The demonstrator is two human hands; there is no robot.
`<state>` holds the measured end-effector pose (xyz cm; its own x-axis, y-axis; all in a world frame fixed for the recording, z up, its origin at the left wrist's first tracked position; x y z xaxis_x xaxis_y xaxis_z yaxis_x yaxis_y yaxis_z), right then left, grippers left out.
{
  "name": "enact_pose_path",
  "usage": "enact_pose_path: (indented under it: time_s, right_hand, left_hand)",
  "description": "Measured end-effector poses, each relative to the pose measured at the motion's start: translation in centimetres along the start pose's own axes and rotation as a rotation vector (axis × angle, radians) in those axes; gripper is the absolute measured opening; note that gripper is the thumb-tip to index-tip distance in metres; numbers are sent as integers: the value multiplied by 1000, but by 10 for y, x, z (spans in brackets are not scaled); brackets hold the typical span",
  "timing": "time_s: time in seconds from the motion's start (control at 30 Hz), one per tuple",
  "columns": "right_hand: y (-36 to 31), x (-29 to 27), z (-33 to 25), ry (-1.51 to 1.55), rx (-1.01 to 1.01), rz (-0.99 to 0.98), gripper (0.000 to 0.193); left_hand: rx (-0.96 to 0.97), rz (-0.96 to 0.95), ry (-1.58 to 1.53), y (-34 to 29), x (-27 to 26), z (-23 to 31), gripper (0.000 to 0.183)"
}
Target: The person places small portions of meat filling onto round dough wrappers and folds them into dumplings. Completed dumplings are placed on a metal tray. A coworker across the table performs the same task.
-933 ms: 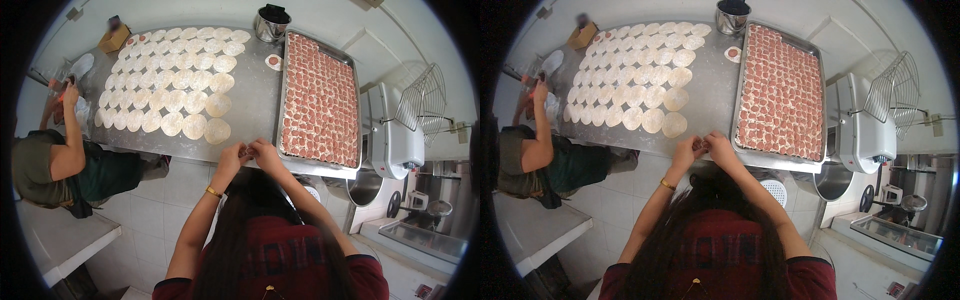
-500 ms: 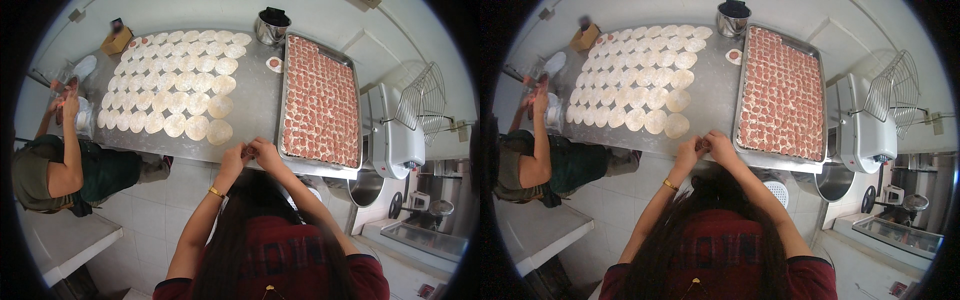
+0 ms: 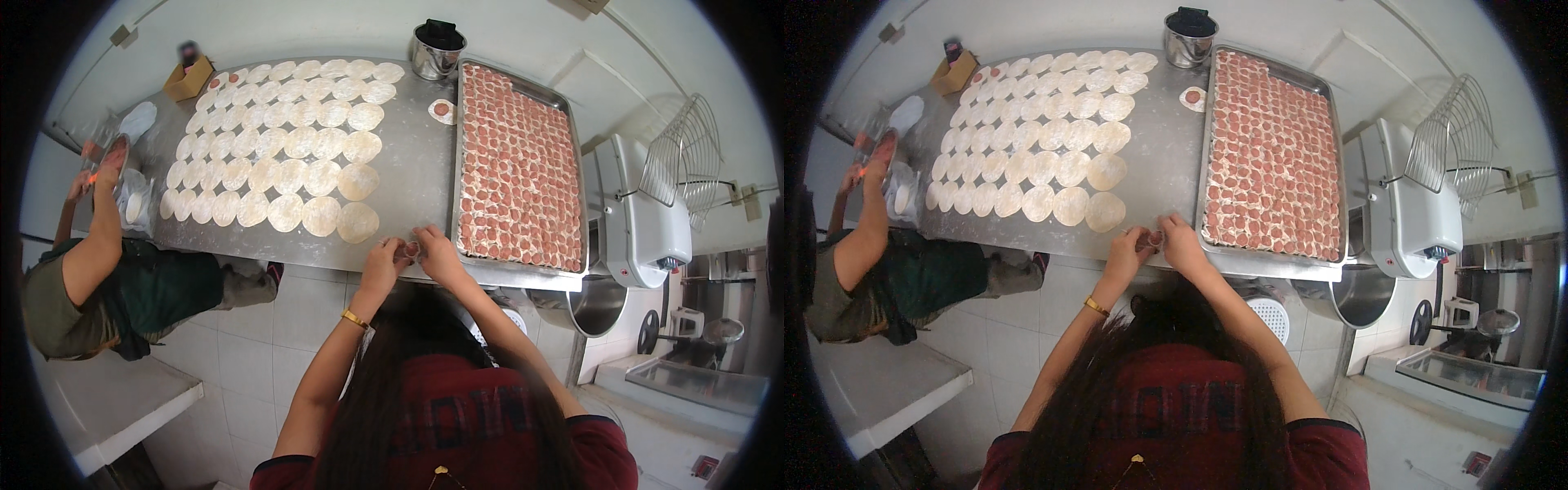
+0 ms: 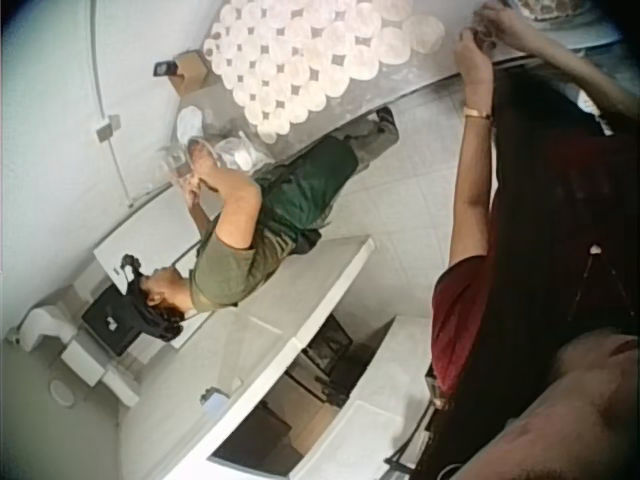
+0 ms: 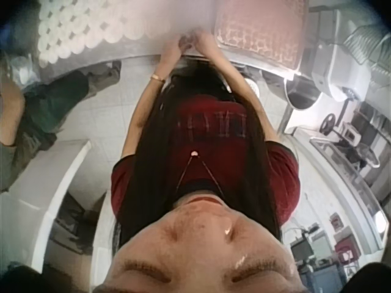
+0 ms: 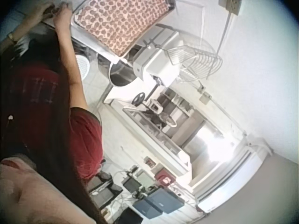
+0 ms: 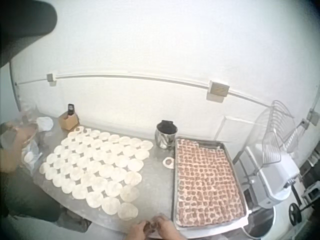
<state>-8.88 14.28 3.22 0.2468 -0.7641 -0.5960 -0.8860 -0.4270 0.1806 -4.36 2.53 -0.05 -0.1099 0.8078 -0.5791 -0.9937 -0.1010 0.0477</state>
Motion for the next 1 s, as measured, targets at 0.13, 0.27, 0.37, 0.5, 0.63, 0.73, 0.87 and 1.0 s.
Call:
enact_pose_path:
  time_s: [0.13, 0.27, 0.37, 0.5, 0.63, 0.73, 0.87, 1.0]
  right_hand:
    - [-6, 7, 10, -43, 150, -69, 29]
    - [-4, 12, 24, 58, 86, -16, 28]
    - [-3, 4, 14, -21, -22, 95, 26]
    - [-4, 6, 20, 43, 166, 28, 30]
    - [0, 6, 21, 16, 83, 27, 36]
    - [2, 5, 13, -8, 49, 26, 35]
    - [1, 17, 13, -16, 13, -78, 30]
    - [11, 6, 21, 145, 58, -97, 26]
  left_hand:
    - [26, -17, -22, 4, -2, 6, 26]
    - [33, -28, 34, 9, 2, 2, 26]
    - [9, -20, 38, 11, 3, 0, 25]
    - [5, -10, 54, 13, 3, 2, 23]
    - [-7, 17, -18, 16, 5, -5, 21]
    - [-25, -15, -20, 20, 3, -9, 21]
    - [-68, -8, 26, 28, -6, -18, 21]
    - [-83, 0, 99, 65, -18, -10, 17]
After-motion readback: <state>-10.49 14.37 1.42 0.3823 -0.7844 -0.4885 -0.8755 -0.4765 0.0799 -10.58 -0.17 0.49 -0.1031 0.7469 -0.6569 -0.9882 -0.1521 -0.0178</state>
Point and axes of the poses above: each hand's wrist, its own y-axis towards the middle knuckle, its own x-axis out of the palm, z = x × y, the point moved 8 cm from there along y, towards the middle knuckle, and after that the axes turned 11 degrees about y, right-handed, at the moved point
